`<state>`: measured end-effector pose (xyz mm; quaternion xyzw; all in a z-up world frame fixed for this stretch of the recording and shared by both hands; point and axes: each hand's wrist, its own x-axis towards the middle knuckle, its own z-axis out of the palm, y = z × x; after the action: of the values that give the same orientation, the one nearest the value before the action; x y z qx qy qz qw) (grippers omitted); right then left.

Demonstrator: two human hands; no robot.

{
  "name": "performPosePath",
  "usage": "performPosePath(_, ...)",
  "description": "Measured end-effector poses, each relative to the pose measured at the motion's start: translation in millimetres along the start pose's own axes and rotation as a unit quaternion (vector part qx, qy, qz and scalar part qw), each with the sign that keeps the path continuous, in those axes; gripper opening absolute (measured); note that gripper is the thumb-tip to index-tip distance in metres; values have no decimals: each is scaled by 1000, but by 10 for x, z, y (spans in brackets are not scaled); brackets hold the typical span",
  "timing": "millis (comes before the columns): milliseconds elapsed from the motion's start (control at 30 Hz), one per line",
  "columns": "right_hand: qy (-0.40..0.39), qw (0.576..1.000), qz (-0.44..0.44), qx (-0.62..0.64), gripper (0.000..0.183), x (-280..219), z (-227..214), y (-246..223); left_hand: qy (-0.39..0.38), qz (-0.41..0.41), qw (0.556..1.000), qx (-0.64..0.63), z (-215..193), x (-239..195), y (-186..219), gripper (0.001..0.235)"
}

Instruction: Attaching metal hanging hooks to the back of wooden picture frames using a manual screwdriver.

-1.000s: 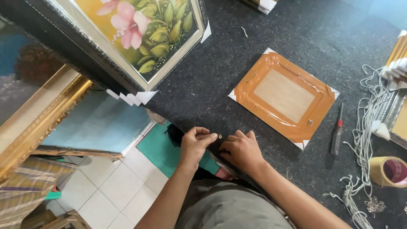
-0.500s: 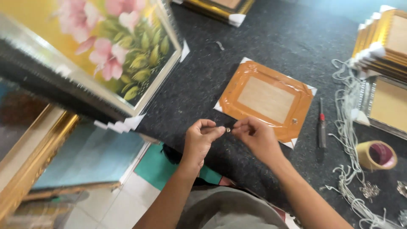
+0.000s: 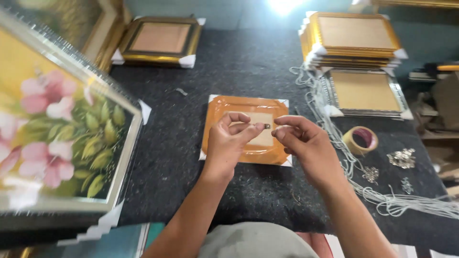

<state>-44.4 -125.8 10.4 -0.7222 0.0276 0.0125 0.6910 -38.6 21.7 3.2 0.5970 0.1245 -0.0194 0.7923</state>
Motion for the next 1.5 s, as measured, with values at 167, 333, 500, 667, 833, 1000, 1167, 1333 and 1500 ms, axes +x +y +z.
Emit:
performPosePath(167,24,998,-22,47,35,72,-145,-93,-68,18,998,-5,213,-6,234,32)
performPosePath(333,32,996,-18,86,27,262,-274,-2,-106,35,994,-12,323,117,290,30)
performPosePath(500,33,994,-12,105,25,315,-232,-109,-121,38,992,-20,375,188,358,31)
performPosePath(667,14,986,-33,163,22,451,-245,16,-144,9,988,-48,385,315,334,30)
performPosePath(833,-5,981,-69,179,19,492,-227,-38,-141,19,988,-52,416,326,418,30)
performPosePath(1000,-4,980,-89,179,16,530,-236,-71,-121,21,992,-38,459,344,439,30)
performPosePath(1167,-3,977,-99,190,15,530,-243,-91,-115,28,992,-54,518,391,385,30)
performPosePath(1333,-2,976,-107,190,15,534,-265,-96,-91,49,993,-61,573,377,365,28)
performPosePath(1500,7,975,-135,176,15,515,-251,-86,-58,96,992,-57,603,350,313,27)
